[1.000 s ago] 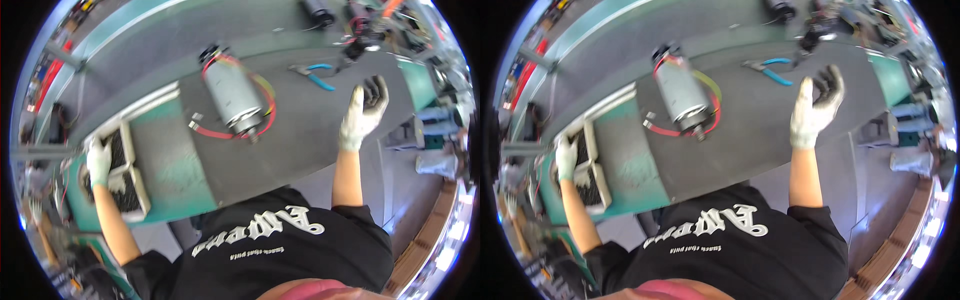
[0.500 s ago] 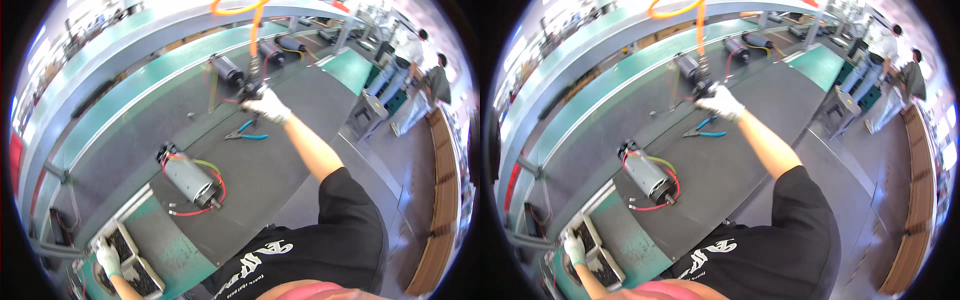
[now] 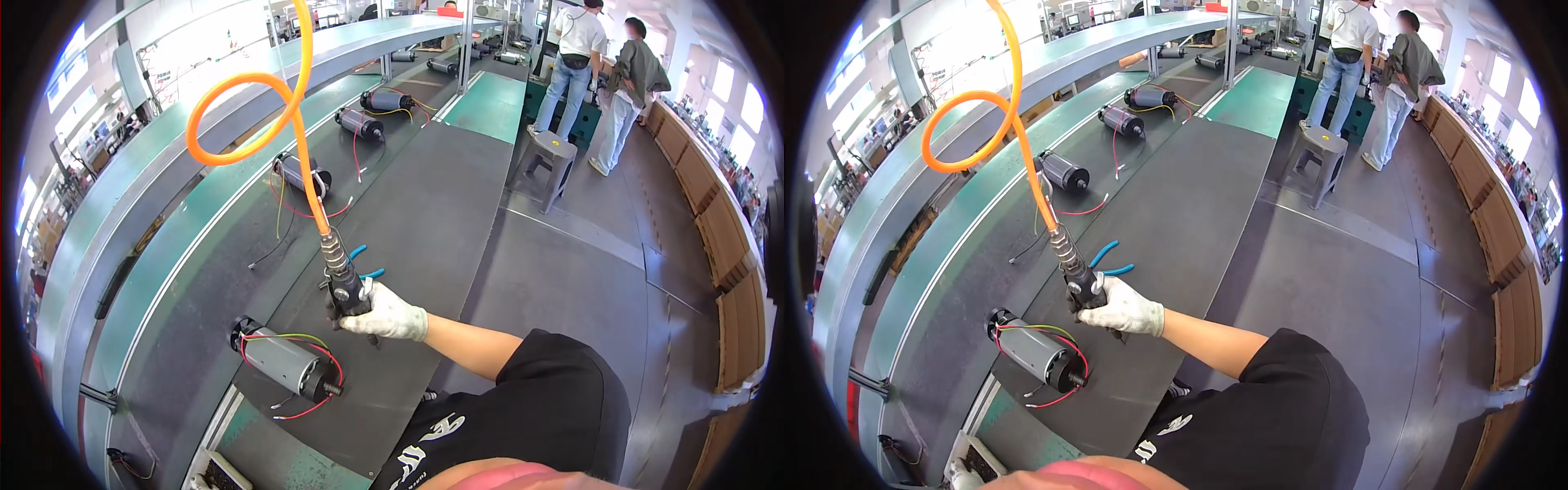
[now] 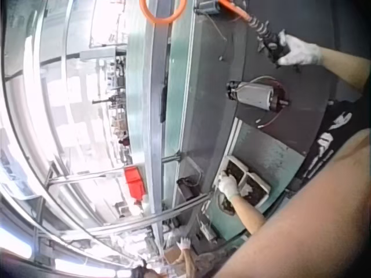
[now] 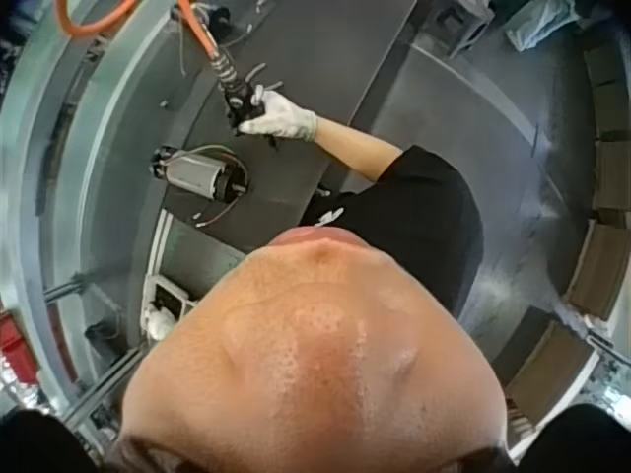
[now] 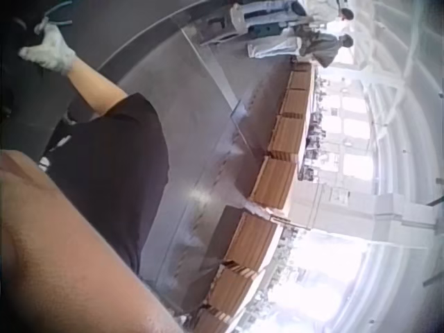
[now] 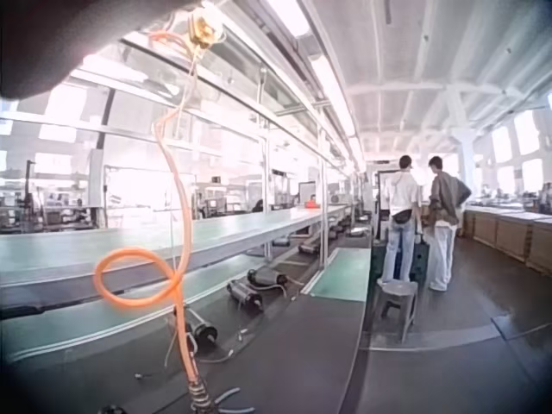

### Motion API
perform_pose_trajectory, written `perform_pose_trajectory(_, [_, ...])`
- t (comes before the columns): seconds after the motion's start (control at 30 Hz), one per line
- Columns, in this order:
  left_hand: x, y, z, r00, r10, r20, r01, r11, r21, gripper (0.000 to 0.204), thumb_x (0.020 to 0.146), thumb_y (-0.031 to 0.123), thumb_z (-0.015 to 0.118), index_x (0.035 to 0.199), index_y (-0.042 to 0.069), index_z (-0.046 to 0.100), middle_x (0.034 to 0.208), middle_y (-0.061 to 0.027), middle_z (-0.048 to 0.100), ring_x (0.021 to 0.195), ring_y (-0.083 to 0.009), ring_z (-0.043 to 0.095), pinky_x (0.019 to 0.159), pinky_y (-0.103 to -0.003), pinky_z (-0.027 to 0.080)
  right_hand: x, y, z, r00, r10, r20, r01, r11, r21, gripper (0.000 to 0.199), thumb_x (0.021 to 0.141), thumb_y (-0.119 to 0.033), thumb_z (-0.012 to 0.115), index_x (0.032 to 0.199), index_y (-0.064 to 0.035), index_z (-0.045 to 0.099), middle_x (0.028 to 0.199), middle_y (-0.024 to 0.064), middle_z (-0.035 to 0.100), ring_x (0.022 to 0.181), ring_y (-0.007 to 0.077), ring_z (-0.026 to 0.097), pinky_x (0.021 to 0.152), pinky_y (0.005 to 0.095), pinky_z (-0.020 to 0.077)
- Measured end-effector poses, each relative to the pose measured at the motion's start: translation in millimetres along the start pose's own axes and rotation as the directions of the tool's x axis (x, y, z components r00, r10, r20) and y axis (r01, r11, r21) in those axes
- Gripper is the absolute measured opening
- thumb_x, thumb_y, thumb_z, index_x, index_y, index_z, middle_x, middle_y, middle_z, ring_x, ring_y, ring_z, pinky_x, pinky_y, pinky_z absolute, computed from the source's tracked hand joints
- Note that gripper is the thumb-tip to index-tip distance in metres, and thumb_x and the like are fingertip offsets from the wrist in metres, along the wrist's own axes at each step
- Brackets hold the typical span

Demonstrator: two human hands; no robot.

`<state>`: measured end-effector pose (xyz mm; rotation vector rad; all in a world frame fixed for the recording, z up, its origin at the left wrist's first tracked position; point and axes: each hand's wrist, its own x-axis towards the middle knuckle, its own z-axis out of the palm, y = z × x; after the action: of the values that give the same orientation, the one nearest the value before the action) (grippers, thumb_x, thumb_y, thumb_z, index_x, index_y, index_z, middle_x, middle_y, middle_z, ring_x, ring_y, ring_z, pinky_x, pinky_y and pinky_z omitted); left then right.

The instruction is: Assembling industrial motors and fans by attaching components with an electric screwdriver.

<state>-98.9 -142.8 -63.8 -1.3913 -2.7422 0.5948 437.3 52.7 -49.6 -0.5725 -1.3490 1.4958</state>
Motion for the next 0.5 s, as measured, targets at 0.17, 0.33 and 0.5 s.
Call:
perform_pose_trajectory(0.17, [-4, -32, 20, 0.998, -0.028, -0.061, 0.022, 0.995, -0.095, 0.048, 0.086, 0.028, 0.057, 0.131, 0.011, 0.049, 0.123, -0.0202, 0.058, 0.109, -0.0369, 0.059, 0.09, -0.046, 0.047, -1, 5, 23, 0.998, 0.048, -0.03, -0.048, 0.999, -0.018, 0.036, 0.08, -0.008, 0.069, 0.113, -0.0056, 0.054, 0.104, 0.0027, 0.061, 0.096, 0.0141, 0.059, 0.088, 0.0311, 0.0492])
perform_pose_trajectory(0.33, [-15, 0, -2, 0.949, 0.073, -0.307, -0.192, 0.906, -0.378, 0.03, 0.088, 0.02, 0.056, 0.111, 0.002, 0.059, 0.108, -0.0242, 0.062, 0.1, -0.041, 0.058, 0.086, -0.048, 0.046, 0, -2, 20, 0.976, 0.037, -0.213, -0.104, 0.943, -0.317, 0.027, 0.082, -0.001, 0.062, 0.107, -0.0051, 0.056, 0.094, 0.0002, 0.056, 0.083, 0.0108, 0.055, 0.074, 0.0253, 0.0506])
perform_pose_trajectory(0.5, [-20, -27, 22, 0.901, 0.041, -0.432, -0.201, 0.922, -0.33, 0.041, 0.083, 0.022, 0.06, 0.12, 0.004, 0.052, 0.123, -0.0224, 0.055, 0.112, -0.0404, 0.053, 0.095, -0.045, 0.044, -6, -1, 0, 0.977, -0.072, -0.202, 0.02, 0.969, -0.246, 0.038, 0.082, -0.009, 0.068, 0.117, -0.0011, 0.055, 0.105, 0.0111, 0.062, 0.094, 0.024, 0.063, 0.087, 0.0384, 0.0504])
